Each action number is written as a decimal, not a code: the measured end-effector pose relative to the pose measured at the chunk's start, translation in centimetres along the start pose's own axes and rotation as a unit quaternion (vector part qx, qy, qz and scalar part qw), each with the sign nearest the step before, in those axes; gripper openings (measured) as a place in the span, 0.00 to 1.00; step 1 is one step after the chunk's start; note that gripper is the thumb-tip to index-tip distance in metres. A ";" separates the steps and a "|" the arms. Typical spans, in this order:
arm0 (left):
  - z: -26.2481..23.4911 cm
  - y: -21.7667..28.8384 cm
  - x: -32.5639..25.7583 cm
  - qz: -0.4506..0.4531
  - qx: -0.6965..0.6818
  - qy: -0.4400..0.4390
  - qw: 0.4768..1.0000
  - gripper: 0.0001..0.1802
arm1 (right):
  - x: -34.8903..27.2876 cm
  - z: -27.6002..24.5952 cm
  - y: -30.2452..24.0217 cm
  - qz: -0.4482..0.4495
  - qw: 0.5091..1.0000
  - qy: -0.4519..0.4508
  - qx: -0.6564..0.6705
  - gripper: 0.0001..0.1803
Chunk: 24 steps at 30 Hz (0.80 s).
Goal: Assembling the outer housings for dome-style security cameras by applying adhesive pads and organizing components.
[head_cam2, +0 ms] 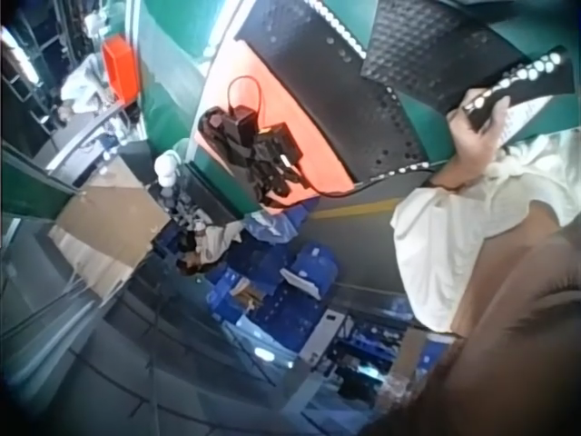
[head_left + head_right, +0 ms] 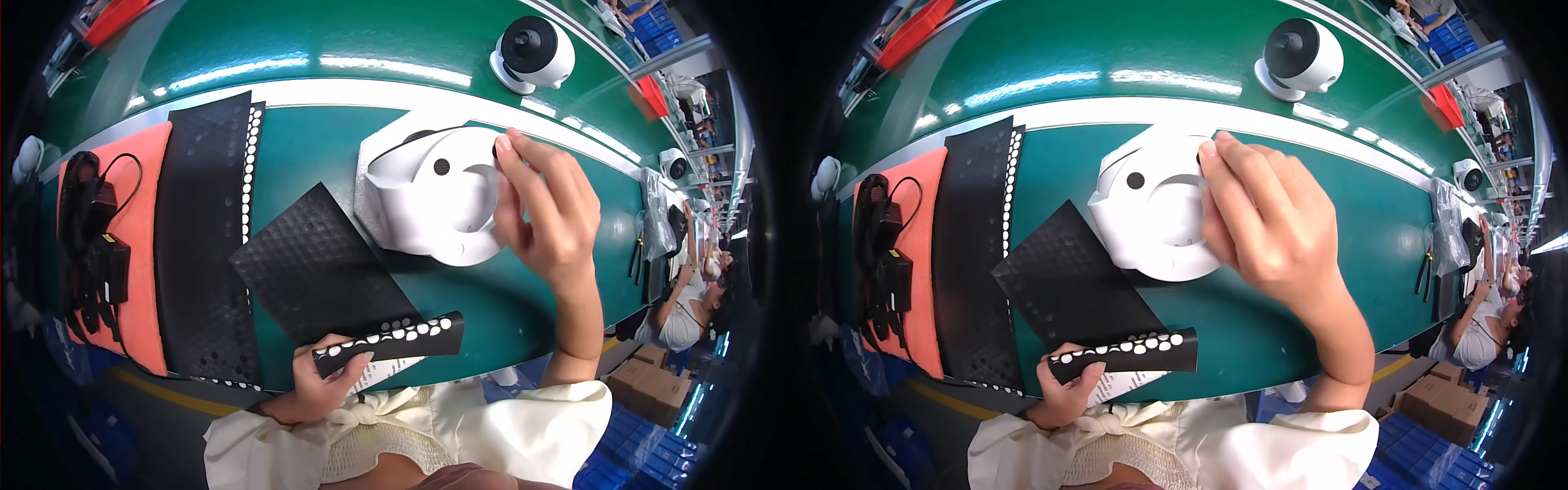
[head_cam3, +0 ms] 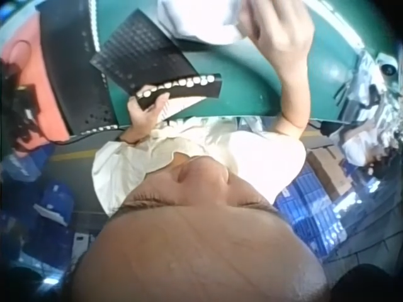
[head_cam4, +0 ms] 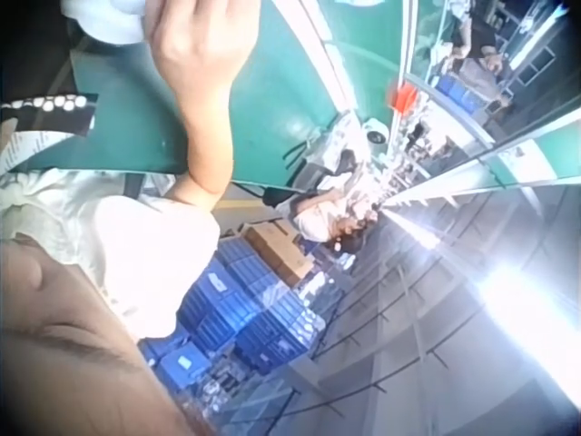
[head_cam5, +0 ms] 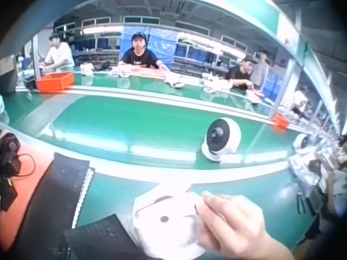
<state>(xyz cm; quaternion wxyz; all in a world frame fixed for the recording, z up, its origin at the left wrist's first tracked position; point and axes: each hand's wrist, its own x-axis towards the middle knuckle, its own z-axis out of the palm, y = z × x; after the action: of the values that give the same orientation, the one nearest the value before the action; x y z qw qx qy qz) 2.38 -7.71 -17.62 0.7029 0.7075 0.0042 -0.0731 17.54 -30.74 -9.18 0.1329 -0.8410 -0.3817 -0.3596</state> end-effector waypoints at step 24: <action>-0.1 0.3 0.6 0.075 0.050 -0.034 0.995 0.06 | -2.4 -0.3 -10.4 0.063 0.926 -0.234 0.289 0.14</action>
<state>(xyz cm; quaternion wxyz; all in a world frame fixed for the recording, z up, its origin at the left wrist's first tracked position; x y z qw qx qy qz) 3.01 -7.71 -17.36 0.6700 0.7371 -0.0764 -0.0444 8.68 -25.22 -11.26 0.2992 -0.8489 -0.4353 -0.0174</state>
